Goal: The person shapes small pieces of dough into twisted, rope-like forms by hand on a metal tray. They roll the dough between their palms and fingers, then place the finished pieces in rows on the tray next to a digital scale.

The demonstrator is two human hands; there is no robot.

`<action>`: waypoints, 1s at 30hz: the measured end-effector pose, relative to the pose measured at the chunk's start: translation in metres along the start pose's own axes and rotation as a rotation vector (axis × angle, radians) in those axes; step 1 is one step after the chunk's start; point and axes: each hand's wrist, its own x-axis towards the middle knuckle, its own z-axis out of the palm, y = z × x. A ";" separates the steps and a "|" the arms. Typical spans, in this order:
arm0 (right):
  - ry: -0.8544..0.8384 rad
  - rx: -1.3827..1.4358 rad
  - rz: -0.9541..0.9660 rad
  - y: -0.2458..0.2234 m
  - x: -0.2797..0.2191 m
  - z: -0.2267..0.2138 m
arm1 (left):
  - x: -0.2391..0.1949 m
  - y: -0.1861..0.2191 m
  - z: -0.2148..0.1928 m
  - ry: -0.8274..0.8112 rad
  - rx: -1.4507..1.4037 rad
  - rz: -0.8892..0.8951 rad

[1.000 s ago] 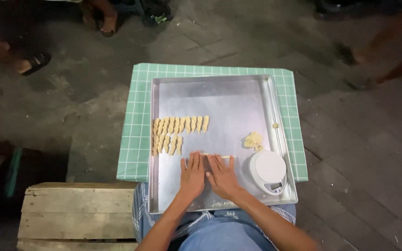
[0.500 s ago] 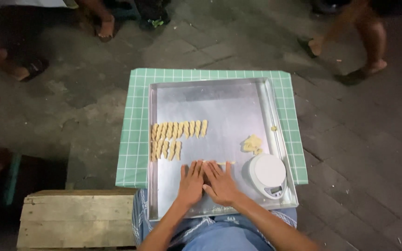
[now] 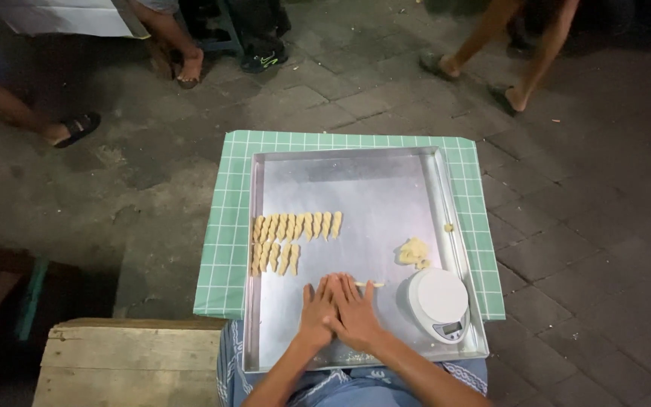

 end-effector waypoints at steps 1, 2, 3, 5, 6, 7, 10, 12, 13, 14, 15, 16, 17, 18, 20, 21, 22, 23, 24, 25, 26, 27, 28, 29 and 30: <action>0.000 0.002 0.003 0.001 0.002 0.000 | 0.001 -0.001 -0.003 -0.003 -0.001 0.002; -0.015 -0.040 0.012 0.002 0.003 -0.001 | 0.002 -0.002 -0.005 -0.041 -0.020 -0.009; -0.027 -0.085 0.020 0.005 0.008 -0.004 | 0.007 -0.003 -0.009 -0.075 -0.039 -0.019; -0.082 -0.133 0.025 0.006 -0.007 -0.001 | -0.008 -0.006 0.001 -0.058 -0.015 0.012; -0.140 -0.180 0.027 0.006 -0.013 0.001 | -0.015 -0.008 0.006 -0.041 0.008 0.039; -0.137 -0.182 0.025 0.002 -0.010 -0.007 | -0.012 -0.011 0.007 -0.037 0.010 0.038; -0.290 -0.261 0.092 -0.003 -0.003 -0.016 | -0.008 -0.012 0.002 -0.032 -0.005 0.068; -0.104 -0.225 0.051 0.008 0.009 -0.010 | 0.007 -0.007 -0.021 -0.084 -0.013 -0.037; -0.112 -0.219 0.058 0.010 0.005 -0.009 | 0.003 -0.012 -0.010 -0.095 -0.018 -0.036; -0.121 -0.281 0.038 0.011 0.002 -0.007 | 0.000 -0.016 0.000 -0.004 0.045 0.014; -0.133 -0.341 0.019 0.013 -0.004 -0.004 | -0.004 -0.020 0.013 0.085 0.106 0.064; -0.144 -0.334 0.027 0.018 -0.012 0.005 | -0.013 -0.018 0.024 0.072 0.099 0.066; -0.110 -0.359 0.003 0.024 -0.015 0.011 | -0.016 -0.020 0.032 0.113 0.132 0.070; -0.076 -0.385 -0.021 0.030 -0.018 0.018 | -0.020 -0.022 0.041 0.154 0.165 0.074; -0.040 -0.424 -0.007 0.043 0.002 0.024 | -0.004 -0.023 0.025 0.047 0.089 0.049; 0.009 -0.476 -0.003 0.050 0.014 0.027 | 0.007 -0.025 0.016 -0.042 0.021 0.022; -0.005 -0.468 0.005 0.049 0.012 0.027 | 0.006 -0.022 0.010 -0.057 0.012 0.022; 0.025 -0.465 -0.005 0.048 0.014 0.024 | 0.010 -0.019 0.002 -0.055 0.025 -0.009; 0.055 -0.463 -0.015 0.047 0.017 0.019 | 0.013 -0.016 -0.008 -0.054 0.038 -0.040; 0.052 -0.463 -0.014 0.047 0.005 0.023 | 0.003 -0.013 -0.008 -0.055 0.035 -0.040; 0.050 -0.487 -0.030 0.048 -0.006 0.026 | -0.007 -0.011 -0.009 -0.078 0.040 -0.044; 0.052 -0.510 -0.047 0.047 -0.014 0.030 | -0.017 -0.010 -0.010 -0.098 0.050 -0.047; 0.054 -0.509 -0.046 0.049 -0.014 0.030 | -0.020 -0.009 -0.010 -0.098 0.051 -0.046; 0.060 -0.479 -0.050 0.050 -0.017 0.031 | -0.026 -0.008 -0.009 -0.097 0.061 -0.049; 0.066 -0.449 -0.054 0.052 -0.020 0.034 | -0.032 -0.006 -0.007 -0.096 0.070 -0.053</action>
